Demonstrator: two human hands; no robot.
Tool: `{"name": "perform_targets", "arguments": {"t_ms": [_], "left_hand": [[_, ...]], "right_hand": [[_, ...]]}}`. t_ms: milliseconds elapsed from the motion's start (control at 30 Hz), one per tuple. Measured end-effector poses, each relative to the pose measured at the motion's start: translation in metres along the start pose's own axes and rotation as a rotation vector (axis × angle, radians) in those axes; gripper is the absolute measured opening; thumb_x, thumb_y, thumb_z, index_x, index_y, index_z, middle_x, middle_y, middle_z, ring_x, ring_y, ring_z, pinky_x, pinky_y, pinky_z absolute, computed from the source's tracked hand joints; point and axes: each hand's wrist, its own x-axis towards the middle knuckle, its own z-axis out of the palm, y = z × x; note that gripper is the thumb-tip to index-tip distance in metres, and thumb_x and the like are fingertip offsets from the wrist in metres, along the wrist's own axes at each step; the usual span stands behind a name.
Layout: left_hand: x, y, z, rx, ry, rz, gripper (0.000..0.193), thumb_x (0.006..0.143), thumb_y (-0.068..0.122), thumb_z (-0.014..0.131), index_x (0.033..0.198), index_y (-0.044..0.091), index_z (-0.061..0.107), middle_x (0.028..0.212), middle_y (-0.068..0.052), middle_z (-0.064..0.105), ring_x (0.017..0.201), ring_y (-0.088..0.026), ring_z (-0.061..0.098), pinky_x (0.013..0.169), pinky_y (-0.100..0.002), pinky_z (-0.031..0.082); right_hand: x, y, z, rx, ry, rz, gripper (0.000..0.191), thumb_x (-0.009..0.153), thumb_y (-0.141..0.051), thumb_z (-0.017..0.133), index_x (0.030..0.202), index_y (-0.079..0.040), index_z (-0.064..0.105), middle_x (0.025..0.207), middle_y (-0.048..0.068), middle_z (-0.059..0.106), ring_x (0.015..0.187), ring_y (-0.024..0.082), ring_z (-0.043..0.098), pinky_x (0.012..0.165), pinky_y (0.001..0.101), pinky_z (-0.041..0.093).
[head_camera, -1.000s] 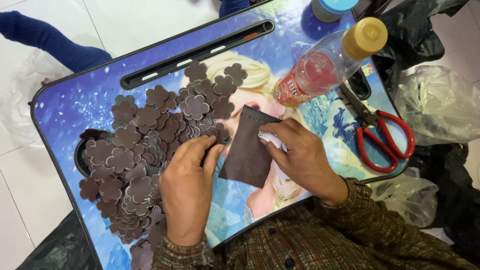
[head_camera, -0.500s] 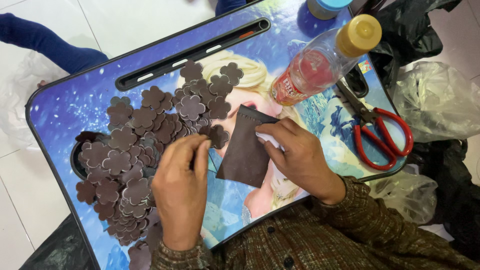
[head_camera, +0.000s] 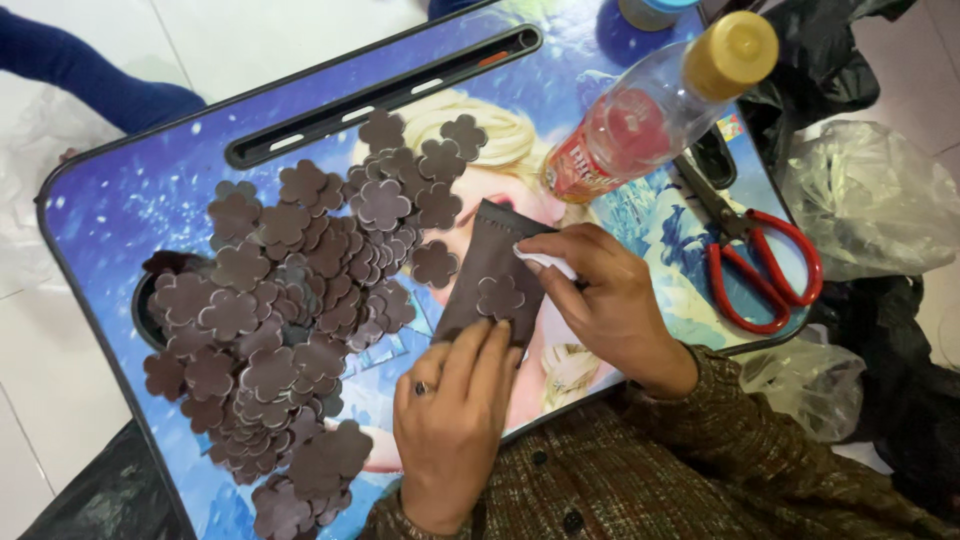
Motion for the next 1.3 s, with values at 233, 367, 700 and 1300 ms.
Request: {"name": "perform_targets", "arguments": {"t_ms": [233, 367, 700, 1300], "left_hand": [[-0.008, -0.004, 0.008, 0.103, -0.104, -0.04, 0.042, 0.089, 0.036, 0.075, 0.121, 0.01, 0.07, 0.09, -0.001, 0.056, 0.085, -0.019, 0.056, 0.07, -0.035, 0.044], [-0.008, -0.003, 0.012, 0.117, -0.109, -0.032, 0.046, 0.088, 0.035, 0.074, 0.127, 0.009, 0.07, 0.085, -0.001, 0.053, 0.081, -0.018, 0.055, 0.068, -0.034, 0.043], [-0.007, -0.001, 0.016, 0.13, -0.102, -0.017, 0.049, 0.09, 0.038, 0.072, 0.128, 0.008, 0.069, 0.082, -0.002, 0.05, 0.078, -0.019, 0.052, 0.067, -0.034, 0.043], [-0.005, 0.001, 0.017, 0.1, -0.084, -0.008, 0.045, 0.093, 0.035, 0.069, 0.127, 0.005, 0.067, 0.108, -0.004, 0.06, 0.103, -0.021, 0.057, 0.083, -0.034, 0.047]], "right_hand": [[0.009, -0.011, 0.01, -0.076, -0.261, -0.303, 0.027, 0.081, -0.006, 0.078, 0.107, -0.013, 0.071, 0.093, 0.007, 0.064, 0.084, 0.027, 0.067, 0.072, 0.0369, 0.053], [0.013, -0.017, 0.02, -0.305, -0.16, -0.321, 0.023, 0.082, -0.009, 0.077, 0.103, -0.013, 0.07, 0.087, 0.005, 0.06, 0.078, 0.027, 0.063, 0.068, 0.0406, 0.048], [0.013, -0.01, 0.016, -0.351, -0.138, -0.296, 0.025, 0.083, -0.009, 0.076, 0.107, -0.008, 0.068, 0.09, 0.009, 0.06, 0.08, 0.033, 0.062, 0.068, 0.0434, 0.049], [0.012, -0.01, 0.021, -0.361, -0.099, -0.238, 0.025, 0.082, -0.009, 0.077, 0.105, -0.014, 0.069, 0.088, 0.006, 0.06, 0.078, 0.031, 0.063, 0.065, 0.0421, 0.05]]}}
